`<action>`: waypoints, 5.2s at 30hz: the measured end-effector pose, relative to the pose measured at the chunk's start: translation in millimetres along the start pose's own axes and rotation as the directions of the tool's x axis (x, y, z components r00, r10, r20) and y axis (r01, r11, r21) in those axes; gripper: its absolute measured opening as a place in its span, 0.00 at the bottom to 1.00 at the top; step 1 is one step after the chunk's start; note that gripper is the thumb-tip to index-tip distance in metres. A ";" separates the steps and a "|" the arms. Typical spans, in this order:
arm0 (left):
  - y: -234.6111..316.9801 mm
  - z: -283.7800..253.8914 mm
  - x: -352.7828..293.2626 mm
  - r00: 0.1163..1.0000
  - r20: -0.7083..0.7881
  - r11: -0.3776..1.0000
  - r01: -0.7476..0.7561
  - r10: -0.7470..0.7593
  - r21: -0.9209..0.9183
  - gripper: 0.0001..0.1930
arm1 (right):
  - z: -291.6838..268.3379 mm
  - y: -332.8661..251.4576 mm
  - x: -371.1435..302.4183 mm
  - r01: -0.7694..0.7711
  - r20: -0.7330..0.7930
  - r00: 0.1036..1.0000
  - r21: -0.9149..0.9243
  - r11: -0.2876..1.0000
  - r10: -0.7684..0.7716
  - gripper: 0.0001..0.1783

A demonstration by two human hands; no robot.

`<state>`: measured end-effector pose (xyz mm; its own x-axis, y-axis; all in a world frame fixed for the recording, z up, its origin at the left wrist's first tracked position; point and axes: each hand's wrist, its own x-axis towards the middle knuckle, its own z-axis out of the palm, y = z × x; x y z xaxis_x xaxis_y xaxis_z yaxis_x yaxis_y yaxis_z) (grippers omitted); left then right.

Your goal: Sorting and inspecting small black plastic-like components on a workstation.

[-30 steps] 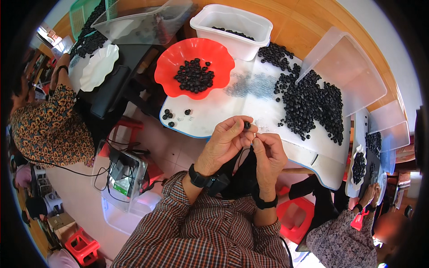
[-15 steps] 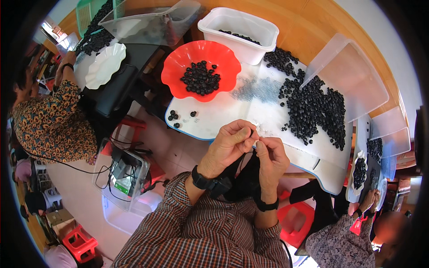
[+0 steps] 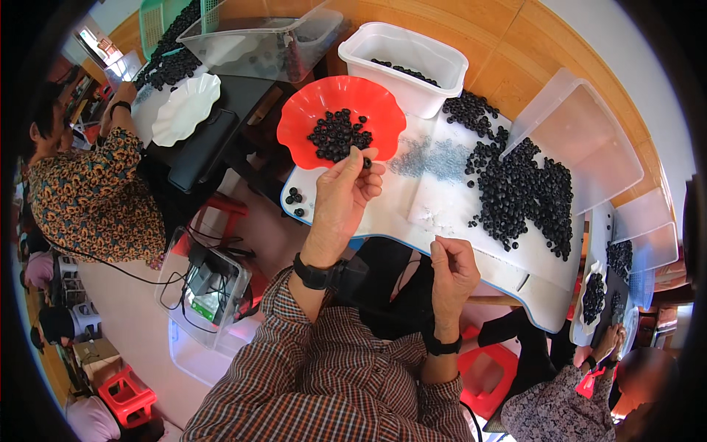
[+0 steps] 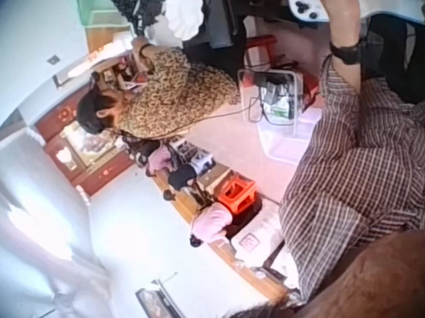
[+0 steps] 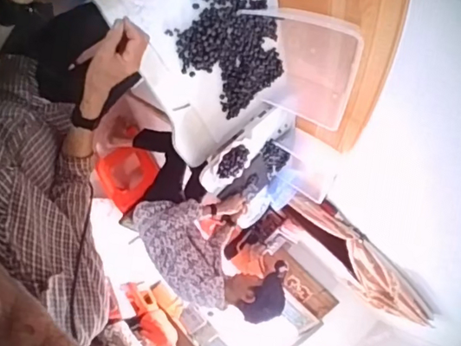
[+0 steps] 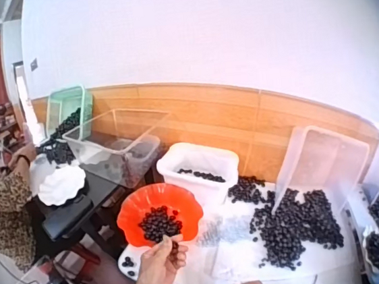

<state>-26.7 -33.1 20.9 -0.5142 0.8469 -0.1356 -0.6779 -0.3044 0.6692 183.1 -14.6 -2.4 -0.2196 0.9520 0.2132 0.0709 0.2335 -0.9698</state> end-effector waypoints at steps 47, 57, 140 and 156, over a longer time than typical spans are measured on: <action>-80.2 21.6 -17.0 0.794 0.587 0.471 -0.582 0.155 0.663 0.05 | -20.9 20.1 16.4 -0.361 0.117 0.932 0.381 0.851 0.343 0.15; -81.2 24.9 -20.5 0.730 0.657 0.448 -0.659 0.188 0.604 0.06 | -30.9 22.6 16.2 -0.426 0.245 0.904 0.426 0.798 0.351 0.12; -148.2 88.0 68.7 0.883 0.469 -0.152 -0.458 0.040 0.876 0.10 | -46.1 47.3 13.5 -0.245 -0.181 0.942 0.198 0.949 0.281 0.10; -108.4 58.4 16.2 0.859 0.326 0.903 0.296 -0.394 0.311 0.11 | -46.1 24.6 16.7 -0.087 -0.236 0.961 0.231 0.969 0.143 0.07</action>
<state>69.1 39.1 -11.2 -0.0033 0.9899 -0.1419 -0.6010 0.1115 0.7915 226.0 16.1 -17.2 0.0282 0.9951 0.0946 -0.1367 0.0975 -0.9858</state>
